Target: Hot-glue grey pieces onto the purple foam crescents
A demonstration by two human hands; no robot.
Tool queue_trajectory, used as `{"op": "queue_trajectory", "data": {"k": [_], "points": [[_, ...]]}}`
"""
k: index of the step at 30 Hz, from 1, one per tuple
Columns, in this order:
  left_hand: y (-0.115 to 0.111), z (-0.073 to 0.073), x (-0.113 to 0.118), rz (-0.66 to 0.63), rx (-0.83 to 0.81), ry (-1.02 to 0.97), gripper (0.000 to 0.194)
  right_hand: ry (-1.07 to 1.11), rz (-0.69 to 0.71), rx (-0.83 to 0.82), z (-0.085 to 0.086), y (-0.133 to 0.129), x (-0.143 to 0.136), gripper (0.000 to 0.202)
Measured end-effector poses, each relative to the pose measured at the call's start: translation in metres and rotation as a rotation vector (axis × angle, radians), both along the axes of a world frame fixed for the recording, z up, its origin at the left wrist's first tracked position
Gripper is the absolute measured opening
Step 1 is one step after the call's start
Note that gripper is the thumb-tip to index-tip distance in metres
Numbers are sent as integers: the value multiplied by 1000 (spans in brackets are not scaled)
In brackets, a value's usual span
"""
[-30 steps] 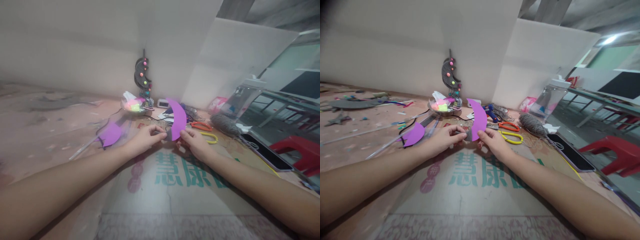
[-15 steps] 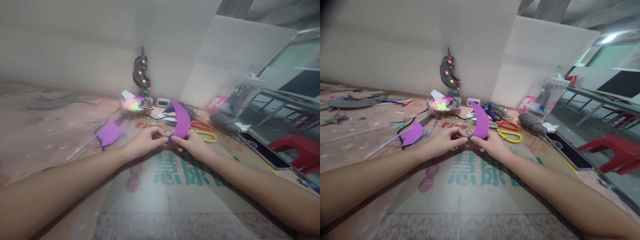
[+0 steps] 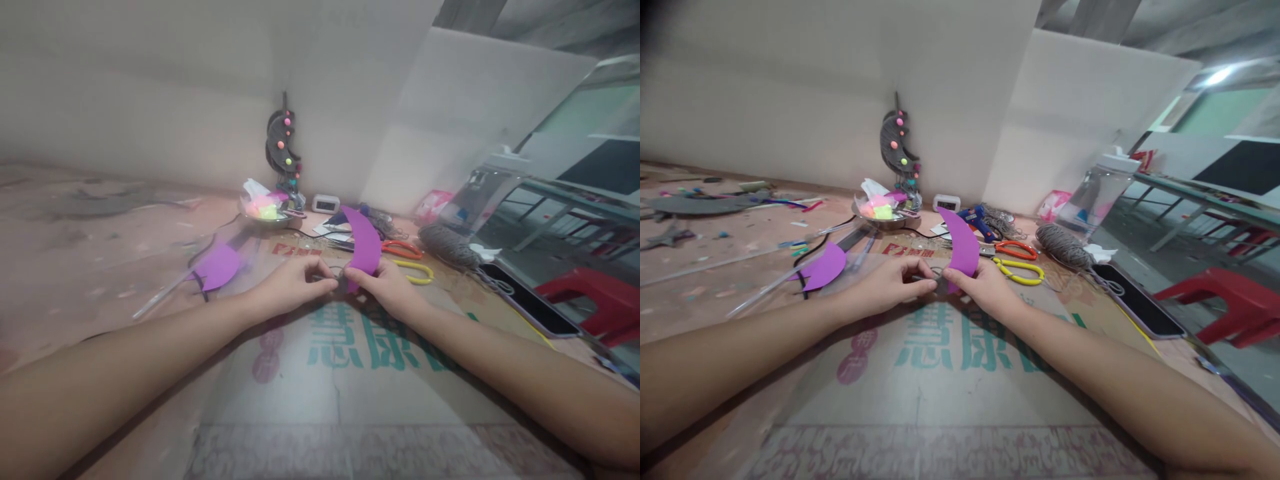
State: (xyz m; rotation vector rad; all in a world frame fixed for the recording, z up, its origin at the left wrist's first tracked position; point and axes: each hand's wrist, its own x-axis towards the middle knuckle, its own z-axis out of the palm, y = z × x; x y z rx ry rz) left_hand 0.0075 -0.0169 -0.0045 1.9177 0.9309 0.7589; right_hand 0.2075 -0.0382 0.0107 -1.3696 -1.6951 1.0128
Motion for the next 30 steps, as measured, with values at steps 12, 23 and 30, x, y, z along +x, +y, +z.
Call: {"op": "queue_trajectory", "data": {"k": [12,23,30], "points": [[0,4,-1,74,-78,-74,24,92,49,3,-6,4,1,45],[1,1,-1,57,-91,-75,26,-12,42,36,-5,3,2,40],[4,3,-1,62,-137,-128,25,26,91,-2,-4,4,1,40]]}}
